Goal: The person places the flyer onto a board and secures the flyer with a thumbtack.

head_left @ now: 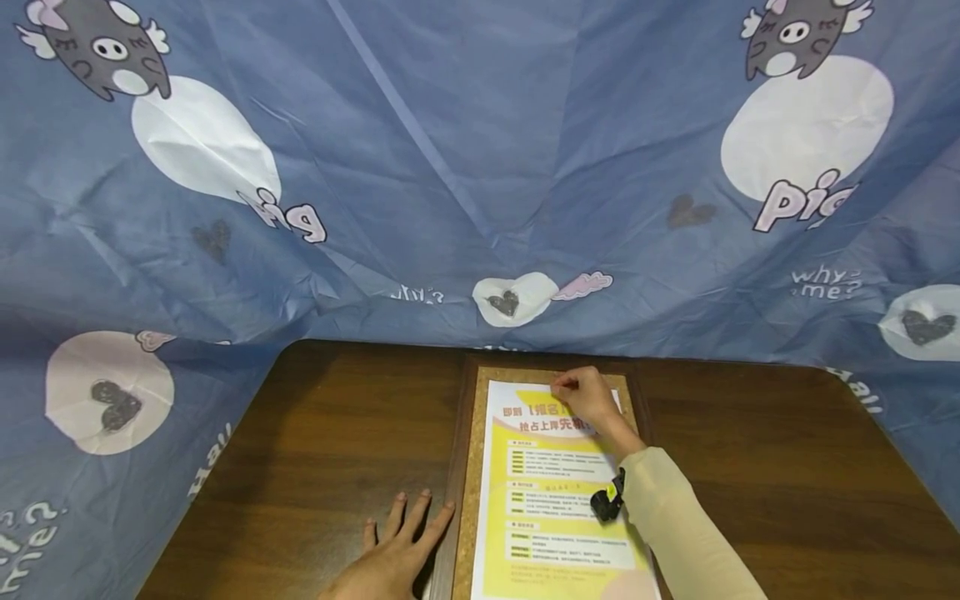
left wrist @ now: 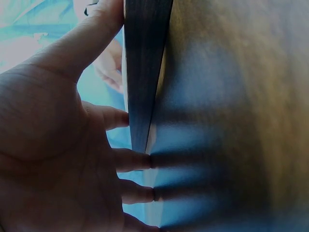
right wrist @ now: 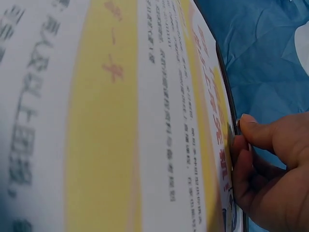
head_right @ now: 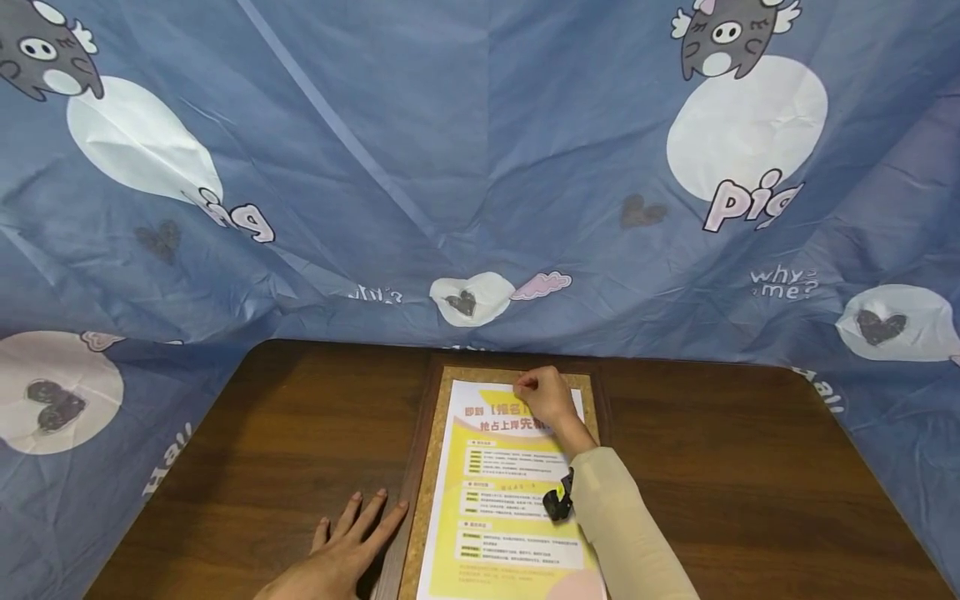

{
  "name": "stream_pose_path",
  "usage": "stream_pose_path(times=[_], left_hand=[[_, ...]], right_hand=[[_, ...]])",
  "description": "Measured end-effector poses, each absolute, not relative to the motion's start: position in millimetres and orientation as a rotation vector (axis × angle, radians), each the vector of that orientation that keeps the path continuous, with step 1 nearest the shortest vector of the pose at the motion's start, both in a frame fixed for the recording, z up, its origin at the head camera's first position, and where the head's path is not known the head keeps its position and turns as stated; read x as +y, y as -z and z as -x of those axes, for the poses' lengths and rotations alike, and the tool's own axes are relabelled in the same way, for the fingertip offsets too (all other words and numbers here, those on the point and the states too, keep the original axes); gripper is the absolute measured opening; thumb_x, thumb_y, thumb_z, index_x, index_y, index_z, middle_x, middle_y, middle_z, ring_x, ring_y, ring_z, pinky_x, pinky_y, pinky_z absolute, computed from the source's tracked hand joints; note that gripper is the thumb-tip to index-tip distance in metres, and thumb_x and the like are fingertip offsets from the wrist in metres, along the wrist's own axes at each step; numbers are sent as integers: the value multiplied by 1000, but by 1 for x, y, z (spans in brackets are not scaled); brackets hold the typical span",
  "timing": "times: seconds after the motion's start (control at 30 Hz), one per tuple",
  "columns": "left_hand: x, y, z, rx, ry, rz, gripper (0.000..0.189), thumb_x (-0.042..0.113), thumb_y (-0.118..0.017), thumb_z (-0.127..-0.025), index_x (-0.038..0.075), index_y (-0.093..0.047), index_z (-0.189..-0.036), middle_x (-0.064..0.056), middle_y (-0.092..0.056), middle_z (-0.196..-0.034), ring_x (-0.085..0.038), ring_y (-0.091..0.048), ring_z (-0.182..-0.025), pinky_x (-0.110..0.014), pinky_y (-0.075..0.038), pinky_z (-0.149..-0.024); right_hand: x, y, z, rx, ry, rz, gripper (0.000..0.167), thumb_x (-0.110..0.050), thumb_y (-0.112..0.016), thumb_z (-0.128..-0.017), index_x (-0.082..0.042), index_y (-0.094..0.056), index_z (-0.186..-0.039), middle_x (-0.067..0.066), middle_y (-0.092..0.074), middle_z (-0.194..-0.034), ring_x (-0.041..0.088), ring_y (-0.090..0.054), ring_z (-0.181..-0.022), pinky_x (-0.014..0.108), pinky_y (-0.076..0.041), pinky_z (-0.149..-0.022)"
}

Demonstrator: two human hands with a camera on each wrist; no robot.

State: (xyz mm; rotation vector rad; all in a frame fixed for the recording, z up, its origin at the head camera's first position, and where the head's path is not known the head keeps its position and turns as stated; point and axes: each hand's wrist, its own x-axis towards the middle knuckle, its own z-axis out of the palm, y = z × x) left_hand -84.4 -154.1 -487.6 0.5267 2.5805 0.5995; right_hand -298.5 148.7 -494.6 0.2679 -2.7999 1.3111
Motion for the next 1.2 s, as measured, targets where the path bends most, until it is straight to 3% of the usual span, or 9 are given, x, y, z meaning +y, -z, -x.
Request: stream_pose_path(times=[0.4,0.63,1.2], left_hand=[[-154,488,84,2581,-570,-532,118,61,-80,-72,17,-14,-159,-29,-12,-159,-58,-8,-141,-85,-17,-91],[-154,488,84,2593,-567,-538,118,62,-80,-71,16,-15,-159,-29,-13,-159,-59,-8,-141,-86,-16,-91],[-154,488,84,2611,-538,-535,119,60,-81,-70,15,-16,-159,-28,-13,-159,-58,-9,-141,-85,-17,-92]], right_hand=[[144,493,298,-2908,-1139,-230,9,-9,-72,-89,-2,-78,-90,7,-71,-84,20,-63,-76,42,-52,-76],[144,493,300,-2937,-1148,-186,10,-12,-73,-89,-4,-78,-91,4,-71,-80,16,-61,-64,41,-53,-70],[143,494,304,-2876,-1092,-127,8,-13,-79,-82,-8,-75,-76,0,-66,-69,18,-60,-66,36,-49,-63]])
